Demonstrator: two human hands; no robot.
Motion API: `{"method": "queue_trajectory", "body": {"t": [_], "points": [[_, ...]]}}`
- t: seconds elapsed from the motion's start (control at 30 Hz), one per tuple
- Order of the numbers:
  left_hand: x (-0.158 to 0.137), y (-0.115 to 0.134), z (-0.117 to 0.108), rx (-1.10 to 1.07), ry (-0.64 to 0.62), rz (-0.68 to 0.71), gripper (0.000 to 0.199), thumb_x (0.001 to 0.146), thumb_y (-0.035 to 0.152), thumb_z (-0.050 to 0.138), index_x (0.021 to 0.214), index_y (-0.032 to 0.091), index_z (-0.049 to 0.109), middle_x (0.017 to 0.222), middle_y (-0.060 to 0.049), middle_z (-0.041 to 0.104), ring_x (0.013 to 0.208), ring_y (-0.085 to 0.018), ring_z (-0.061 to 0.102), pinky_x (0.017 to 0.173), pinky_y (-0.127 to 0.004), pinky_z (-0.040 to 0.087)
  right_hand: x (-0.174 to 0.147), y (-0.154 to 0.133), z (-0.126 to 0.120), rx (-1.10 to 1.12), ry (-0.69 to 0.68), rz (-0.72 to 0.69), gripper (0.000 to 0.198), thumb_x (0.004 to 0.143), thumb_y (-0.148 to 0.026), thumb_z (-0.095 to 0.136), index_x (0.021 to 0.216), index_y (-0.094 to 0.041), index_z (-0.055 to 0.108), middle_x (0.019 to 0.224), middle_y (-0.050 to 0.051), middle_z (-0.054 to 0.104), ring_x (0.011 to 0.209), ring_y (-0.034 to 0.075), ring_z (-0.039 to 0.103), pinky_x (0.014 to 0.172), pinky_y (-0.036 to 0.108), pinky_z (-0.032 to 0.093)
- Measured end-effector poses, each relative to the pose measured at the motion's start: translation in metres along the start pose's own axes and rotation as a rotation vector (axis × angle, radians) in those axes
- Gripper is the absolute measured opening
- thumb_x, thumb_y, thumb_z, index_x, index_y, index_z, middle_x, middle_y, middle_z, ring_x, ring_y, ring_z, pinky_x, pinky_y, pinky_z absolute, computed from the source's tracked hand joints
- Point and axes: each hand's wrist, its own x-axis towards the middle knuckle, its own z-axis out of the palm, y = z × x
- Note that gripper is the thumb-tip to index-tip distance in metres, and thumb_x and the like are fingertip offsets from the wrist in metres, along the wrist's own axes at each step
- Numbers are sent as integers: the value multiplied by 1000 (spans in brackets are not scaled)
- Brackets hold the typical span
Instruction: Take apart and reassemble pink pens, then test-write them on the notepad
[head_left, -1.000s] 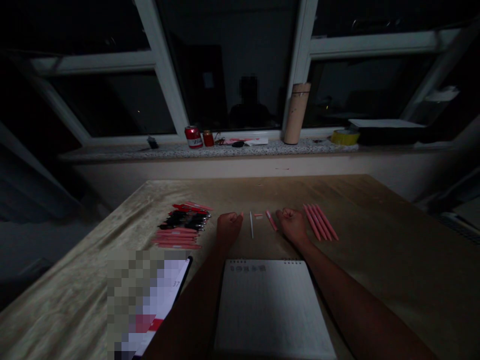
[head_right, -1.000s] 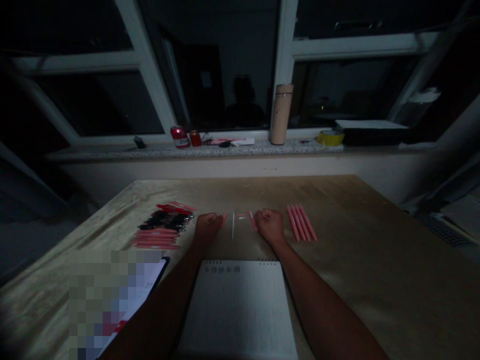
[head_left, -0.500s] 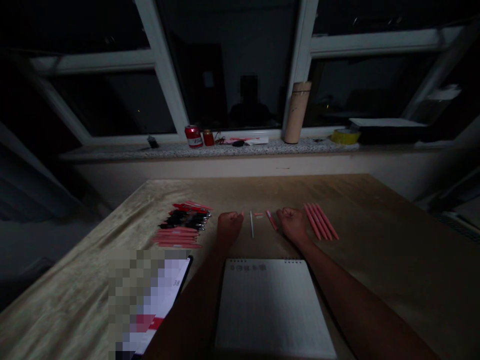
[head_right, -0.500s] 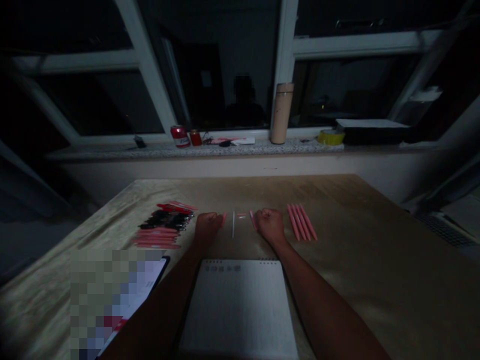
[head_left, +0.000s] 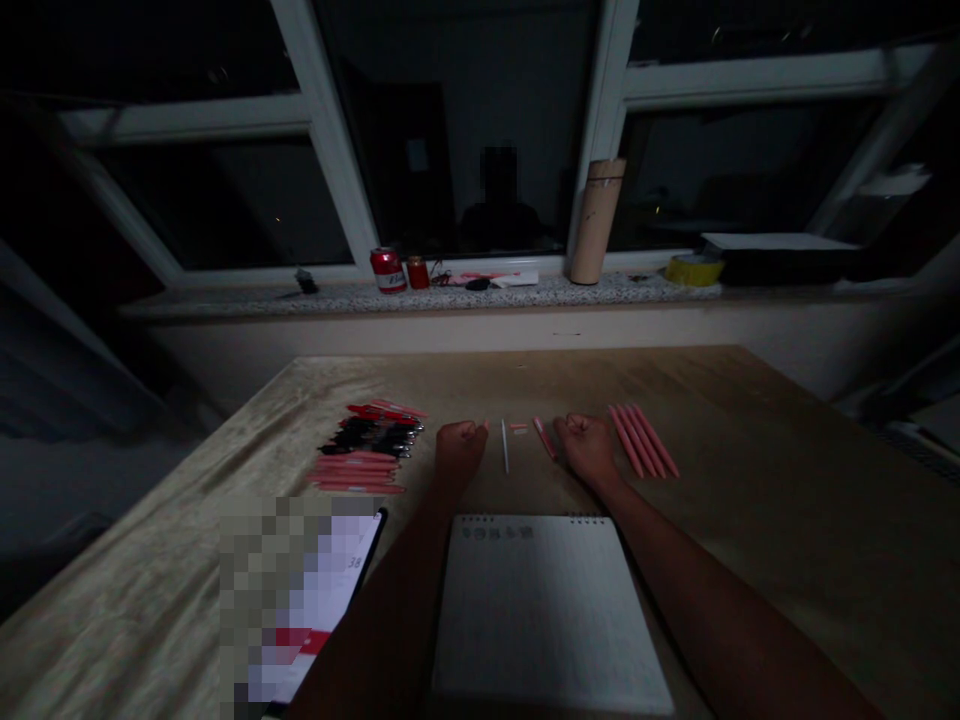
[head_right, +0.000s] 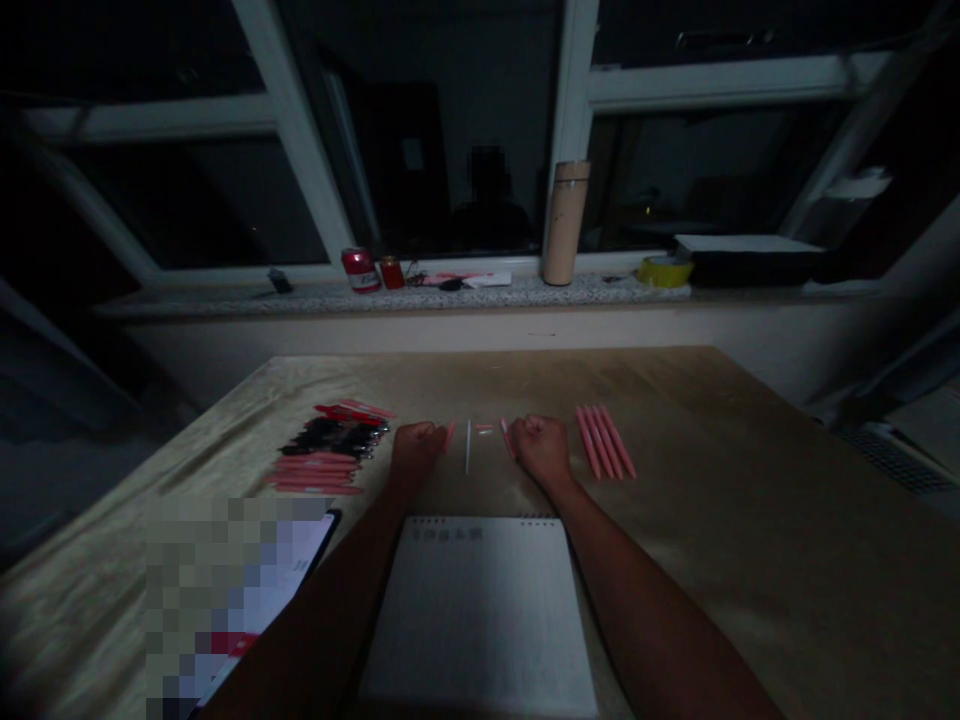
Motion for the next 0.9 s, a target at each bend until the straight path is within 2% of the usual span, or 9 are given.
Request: {"method": "queue_trajectory", "body": {"t": [0.13, 0.3, 0.37, 0.47, 0.53, 0.6, 0.73, 0.9], "points": [[0, -3, 1, 29, 15, 27, 42, 73, 37, 56, 45, 18, 30, 45, 7, 23, 46, -7, 25, 47, -23, 20, 1, 2, 0, -25, 20, -31, 36, 73, -29, 49, 48, -23, 24, 45, -8, 23, 44, 9, 28, 47, 24, 22], [0, -8, 3, 36, 13, 70, 35, 77, 36, 54, 52, 19, 36, 48, 7, 31, 48, -8, 32, 50, -22, 26, 0, 3, 0, -38, 5, -47, 32, 75, -31, 50, 51, -22, 31, 48, -8, 31, 47, 10, 33, 49, 23, 25], [1, -8, 2, 72, 30, 128, 29, 77, 33, 54, 56, 19, 40, 53, 5, 37, 52, -10, 37, 53, -22, 31, 0, 3, 0, -53, 3, -71, 33, 77, -34, 51, 52, -21, 34, 49, -7, 33, 48, 10, 35, 50, 23, 27], [3, -7, 2, 156, 82, 294, 13, 76, 25, 55, 66, 18, 50, 73, 0, 51, 72, -14, 50, 69, -25, 41, 1, 3, 1, -105, 6, -158, 36, 79, -37, 54, 52, -21, 36, 53, -5, 40, 54, 11, 41, 55, 24, 32], [4, -7, 3, 224, 80, 380, 3, 75, 22, 57, 75, 18, 56, 87, -4, 54, 87, -17, 53, 83, -30, 42, 2, 2, 1, -155, -6, -223, 34, 80, -38, 55, 54, -20, 42, 59, -3, 46, 62, 13, 47, 61, 24, 35], [3, -6, 4, 314, 57, 409, 7, 74, 21, 59, 81, 19, 59, 95, -6, 55, 96, -19, 52, 90, -34, 40, 2, 2, 1, -221, -38, -253, 27, 81, -38, 55, 62, -19, 51, 68, 0, 54, 71, 15, 52, 67, 26, 38], [-2, -3, 6, 497, -7, 402, 13, 73, 27, 62, 85, 21, 62, 110, -8, 54, 106, -23, 49, 93, -38, 37, 0, 4, 2, -434, -119, -230, 24, 82, -41, 56, 82, -20, 65, 88, 7, 62, 86, 20, 55, 78, 31, 38], [-11, 5, 5, 669, -135, 431, 27, 68, 34, 69, 91, 22, 61, 130, -10, 45, 120, -27, 40, 96, -43, 34, -3, 3, 2, -659, -204, -189, 28, 82, -44, 54, 82, -20, 69, 93, 10, 62, 94, 26, 52, 79, 35, 34]]}}
